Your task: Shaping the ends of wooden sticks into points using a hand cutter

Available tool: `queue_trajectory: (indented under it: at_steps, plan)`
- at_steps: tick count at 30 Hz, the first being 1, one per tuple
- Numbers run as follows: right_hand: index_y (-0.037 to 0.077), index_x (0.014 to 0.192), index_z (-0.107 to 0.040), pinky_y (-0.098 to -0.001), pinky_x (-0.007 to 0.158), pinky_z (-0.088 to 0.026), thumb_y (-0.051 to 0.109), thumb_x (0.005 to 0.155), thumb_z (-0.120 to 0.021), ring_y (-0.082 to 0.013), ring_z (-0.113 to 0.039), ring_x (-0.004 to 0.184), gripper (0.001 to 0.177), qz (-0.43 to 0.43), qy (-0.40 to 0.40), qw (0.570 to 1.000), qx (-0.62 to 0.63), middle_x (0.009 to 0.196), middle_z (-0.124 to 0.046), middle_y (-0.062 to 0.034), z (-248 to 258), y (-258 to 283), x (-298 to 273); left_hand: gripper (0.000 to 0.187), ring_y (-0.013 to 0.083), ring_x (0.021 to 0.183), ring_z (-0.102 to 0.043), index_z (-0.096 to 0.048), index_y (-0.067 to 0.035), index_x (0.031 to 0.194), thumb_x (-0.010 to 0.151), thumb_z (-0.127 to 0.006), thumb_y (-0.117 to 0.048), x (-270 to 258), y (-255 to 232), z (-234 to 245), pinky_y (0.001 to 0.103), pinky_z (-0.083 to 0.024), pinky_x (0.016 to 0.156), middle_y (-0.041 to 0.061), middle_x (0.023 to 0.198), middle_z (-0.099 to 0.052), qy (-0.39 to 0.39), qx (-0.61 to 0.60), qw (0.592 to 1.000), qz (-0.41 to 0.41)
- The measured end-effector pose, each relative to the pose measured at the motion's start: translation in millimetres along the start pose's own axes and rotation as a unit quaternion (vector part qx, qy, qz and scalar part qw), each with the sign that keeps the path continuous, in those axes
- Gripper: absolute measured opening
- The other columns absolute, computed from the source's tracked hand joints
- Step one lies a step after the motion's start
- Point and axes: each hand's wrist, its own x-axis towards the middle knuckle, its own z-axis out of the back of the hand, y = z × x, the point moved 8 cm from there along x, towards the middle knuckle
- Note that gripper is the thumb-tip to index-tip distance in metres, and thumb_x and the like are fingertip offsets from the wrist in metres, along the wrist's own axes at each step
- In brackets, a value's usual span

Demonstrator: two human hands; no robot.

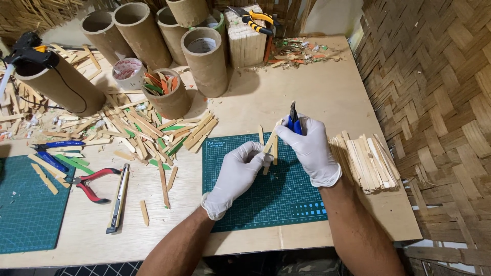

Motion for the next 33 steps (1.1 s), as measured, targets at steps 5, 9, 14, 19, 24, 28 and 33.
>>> queue_trajectory:
  at_steps: [5,9,14,19,24,28,33]
  plan:
    - [0.007,0.082,-0.071,-0.0190,0.058,-0.048,0.000,0.077,-0.081,-0.0077,-0.059,0.056,0.014,0.004,0.014,1.000,-0.004,0.062,-0.061,-0.0040,-3,0,-2,0.015,0.0091,0.071,-0.065,-0.076,-0.005,0.101,0.089,-0.068,-0.003,-2,-8,-1,0.021,-0.052,0.065,0.006,0.079,-0.075,-0.005,-0.071,0.997,-0.020]
    - [0.009,0.082,-0.072,-0.0183,0.060,-0.049,0.001,0.075,-0.083,-0.0068,-0.060,0.058,0.015,0.001,0.015,1.000,-0.010,0.064,-0.064,-0.0026,-4,-1,-4,0.011,0.0113,0.069,-0.063,-0.076,-0.002,0.097,0.089,-0.069,-0.002,0,-6,2,0.023,-0.052,0.062,0.009,0.077,-0.074,-0.024,-0.080,0.996,-0.039]
    - [0.010,0.084,-0.074,-0.0195,0.065,-0.049,0.002,0.075,-0.083,-0.0059,-0.059,0.064,0.015,0.015,0.037,0.998,-0.041,0.068,-0.067,-0.0023,-11,4,-6,0.006,0.0089,0.065,-0.061,-0.078,-0.007,0.088,0.083,-0.076,-0.005,9,15,13,0.022,-0.051,0.059,0.006,0.069,-0.070,-0.047,-0.053,0.996,-0.050]
    - [0.011,0.086,-0.075,-0.0193,0.068,-0.049,0.003,0.076,-0.084,-0.0053,-0.060,0.069,0.015,0.024,0.040,0.998,-0.044,0.072,-0.070,-0.0019,-15,13,-11,0.005,0.0082,0.068,-0.061,-0.080,-0.008,0.085,0.080,-0.080,-0.006,10,17,17,0.023,-0.052,0.063,0.005,0.072,-0.072,-0.062,-0.055,0.995,-0.047]
    - [0.010,0.088,-0.076,-0.0228,0.071,-0.052,0.005,0.080,-0.078,-0.0082,-0.062,0.074,0.009,0.011,0.045,0.999,-0.010,0.075,-0.071,-0.0034,-26,10,-21,0.006,0.0092,0.083,-0.054,-0.077,-0.008,0.088,0.083,-0.077,-0.006,1,1,38,0.024,-0.048,0.074,-0.001,0.085,-0.066,-0.148,-0.185,0.971,-0.026]
    - [0.001,0.095,-0.073,-0.0300,0.042,-0.058,0.009,0.077,-0.085,-0.0176,-0.063,0.060,0.023,-0.059,0.092,0.994,0.002,0.073,-0.066,-0.0114,-44,-21,-27,0.006,0.0068,0.080,-0.053,-0.077,-0.009,0.089,0.085,-0.080,-0.007,2,5,39,0.022,-0.045,0.073,-0.002,0.082,-0.065,-0.166,-0.241,0.955,-0.039]
    - [0.008,0.089,-0.077,-0.0195,0.049,-0.049,0.007,0.078,-0.083,-0.0070,-0.058,0.063,0.013,-0.047,0.071,0.995,-0.051,0.073,-0.070,-0.0026,-56,-9,-45,0.007,0.0069,0.075,-0.053,-0.072,-0.008,0.090,0.088,-0.078,-0.007,3,5,35,0.021,-0.041,0.069,-0.001,0.080,-0.064,-0.170,-0.316,0.933,-0.036]
